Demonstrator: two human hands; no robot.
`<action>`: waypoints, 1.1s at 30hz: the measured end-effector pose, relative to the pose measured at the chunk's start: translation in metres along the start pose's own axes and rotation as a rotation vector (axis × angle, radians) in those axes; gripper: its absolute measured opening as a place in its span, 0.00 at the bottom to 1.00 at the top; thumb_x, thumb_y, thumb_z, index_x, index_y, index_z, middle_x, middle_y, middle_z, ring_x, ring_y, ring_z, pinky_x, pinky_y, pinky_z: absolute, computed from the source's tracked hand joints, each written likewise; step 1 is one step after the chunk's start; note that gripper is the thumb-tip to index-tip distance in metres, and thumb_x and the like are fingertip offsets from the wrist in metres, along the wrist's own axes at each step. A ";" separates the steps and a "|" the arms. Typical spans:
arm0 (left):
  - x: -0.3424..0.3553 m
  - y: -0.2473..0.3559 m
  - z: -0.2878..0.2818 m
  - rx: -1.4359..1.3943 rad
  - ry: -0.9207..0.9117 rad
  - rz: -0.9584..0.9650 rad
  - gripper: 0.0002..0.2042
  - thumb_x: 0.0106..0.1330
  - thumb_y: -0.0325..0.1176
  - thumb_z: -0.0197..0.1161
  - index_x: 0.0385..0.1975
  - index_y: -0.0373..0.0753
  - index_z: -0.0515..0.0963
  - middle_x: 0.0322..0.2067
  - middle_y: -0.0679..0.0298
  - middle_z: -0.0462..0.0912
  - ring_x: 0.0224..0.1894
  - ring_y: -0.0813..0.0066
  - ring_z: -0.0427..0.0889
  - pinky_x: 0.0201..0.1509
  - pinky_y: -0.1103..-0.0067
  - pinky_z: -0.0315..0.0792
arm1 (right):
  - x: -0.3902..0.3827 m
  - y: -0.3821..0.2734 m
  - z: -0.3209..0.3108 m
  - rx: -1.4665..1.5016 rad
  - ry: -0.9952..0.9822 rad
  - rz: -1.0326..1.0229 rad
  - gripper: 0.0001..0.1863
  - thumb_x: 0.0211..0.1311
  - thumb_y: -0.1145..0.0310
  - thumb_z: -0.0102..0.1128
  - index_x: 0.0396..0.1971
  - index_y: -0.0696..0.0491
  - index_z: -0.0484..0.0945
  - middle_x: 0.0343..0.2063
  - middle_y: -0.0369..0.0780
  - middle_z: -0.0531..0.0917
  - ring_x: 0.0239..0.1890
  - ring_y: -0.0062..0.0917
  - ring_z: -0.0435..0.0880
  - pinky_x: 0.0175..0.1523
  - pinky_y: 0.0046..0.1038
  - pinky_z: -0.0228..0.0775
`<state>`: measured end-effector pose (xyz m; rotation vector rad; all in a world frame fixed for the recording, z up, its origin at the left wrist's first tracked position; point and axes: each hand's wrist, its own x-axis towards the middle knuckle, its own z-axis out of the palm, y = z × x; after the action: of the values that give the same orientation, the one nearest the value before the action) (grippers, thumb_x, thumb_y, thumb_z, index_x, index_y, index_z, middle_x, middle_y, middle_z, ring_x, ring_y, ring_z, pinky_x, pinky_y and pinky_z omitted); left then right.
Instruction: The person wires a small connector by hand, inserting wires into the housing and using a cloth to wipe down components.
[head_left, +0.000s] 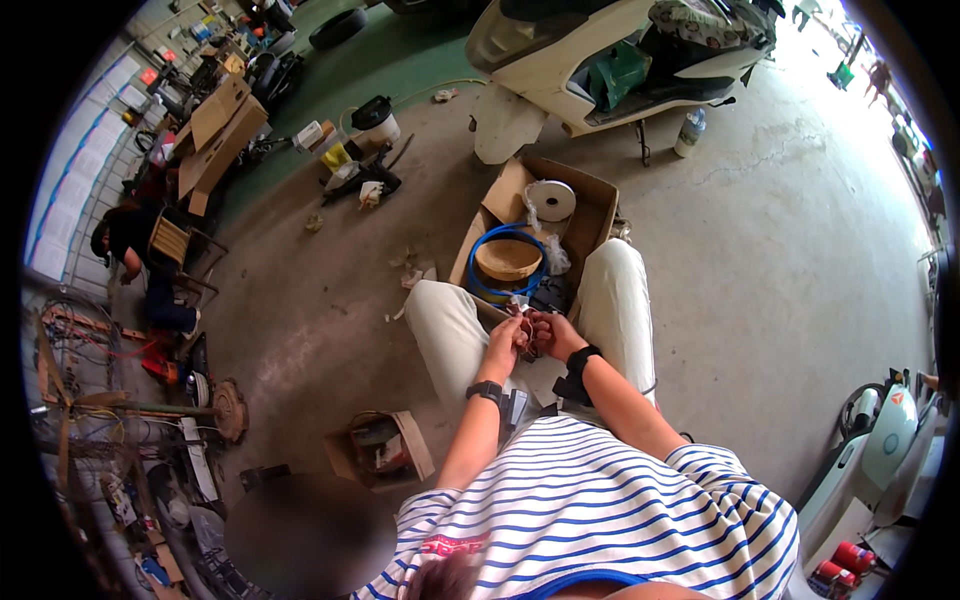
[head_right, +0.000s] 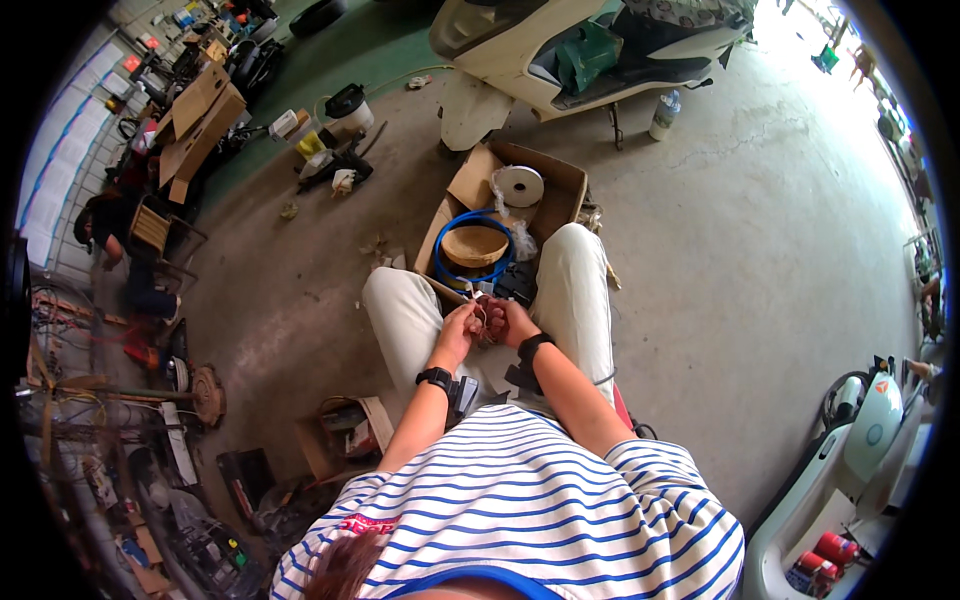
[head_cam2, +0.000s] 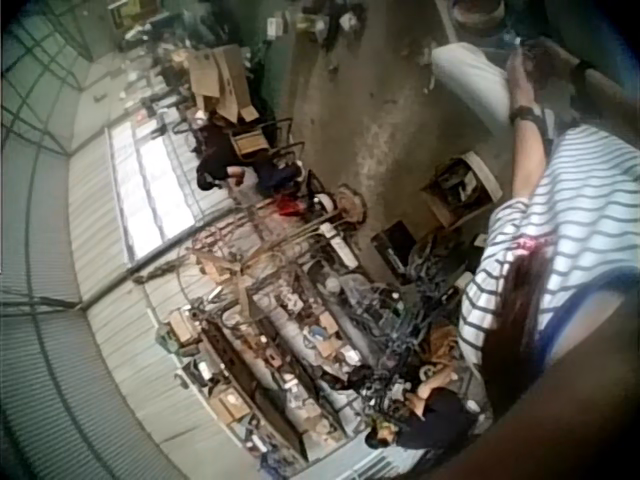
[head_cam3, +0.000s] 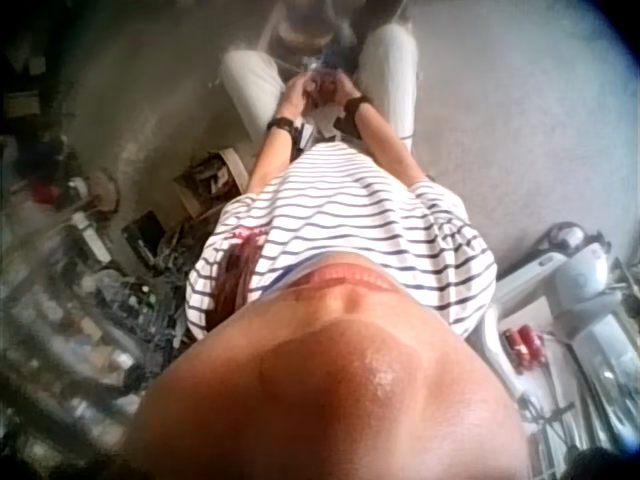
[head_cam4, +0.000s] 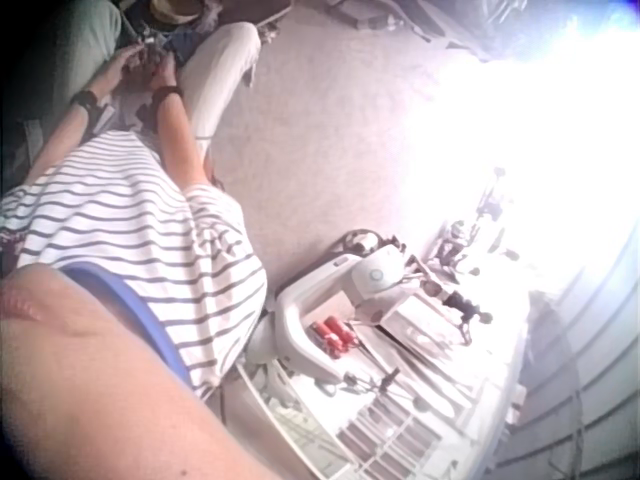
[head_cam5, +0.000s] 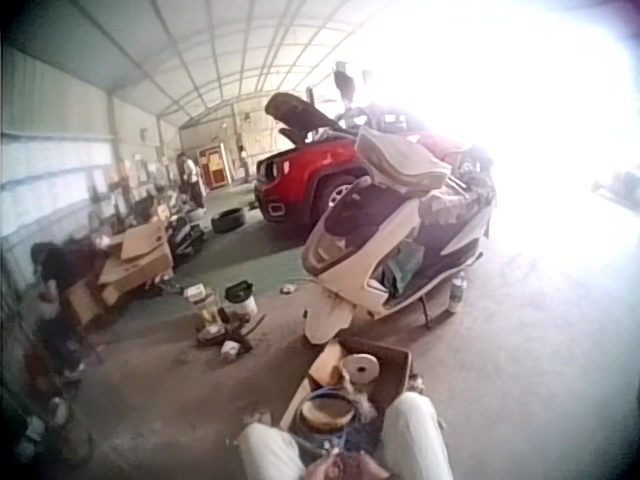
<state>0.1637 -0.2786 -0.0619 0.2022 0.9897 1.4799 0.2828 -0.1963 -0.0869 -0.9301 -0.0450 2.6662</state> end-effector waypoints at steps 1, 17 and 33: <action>0.000 0.001 0.003 0.006 -0.015 0.000 0.08 0.64 0.34 0.51 0.33 0.38 0.74 0.13 0.75 0.58 0.15 0.86 0.56 0.21 0.87 0.55 | -0.001 -0.003 -0.002 0.001 0.003 -0.005 0.10 0.61 0.63 0.46 0.21 0.47 0.68 0.12 0.27 0.67 0.11 0.13 0.61 0.15 0.16 0.50; -0.009 0.005 -0.010 0.093 0.145 0.203 0.30 0.67 0.29 0.43 0.64 0.62 0.38 0.27 0.64 0.71 0.26 0.76 0.72 0.28 0.78 0.70 | -0.018 0.016 0.039 -0.778 -0.034 -0.144 0.10 0.58 0.63 0.51 0.30 0.53 0.76 0.27 0.33 0.78 0.29 0.15 0.74 0.35 0.16 0.62; 0.001 -0.011 -0.016 0.597 0.172 0.147 0.18 0.59 0.29 0.57 0.50 0.36 0.69 0.38 0.63 0.76 0.37 0.82 0.72 0.41 0.87 0.67 | 0.004 0.007 0.007 -0.776 0.161 -0.503 0.11 0.53 0.70 0.57 0.36 0.55 0.71 0.29 0.36 0.78 0.28 0.18 0.77 0.32 0.18 0.68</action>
<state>0.1615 -0.2862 -0.0795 0.5932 1.5710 1.3112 0.2736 -0.2011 -0.0846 -1.1395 -1.1699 2.0781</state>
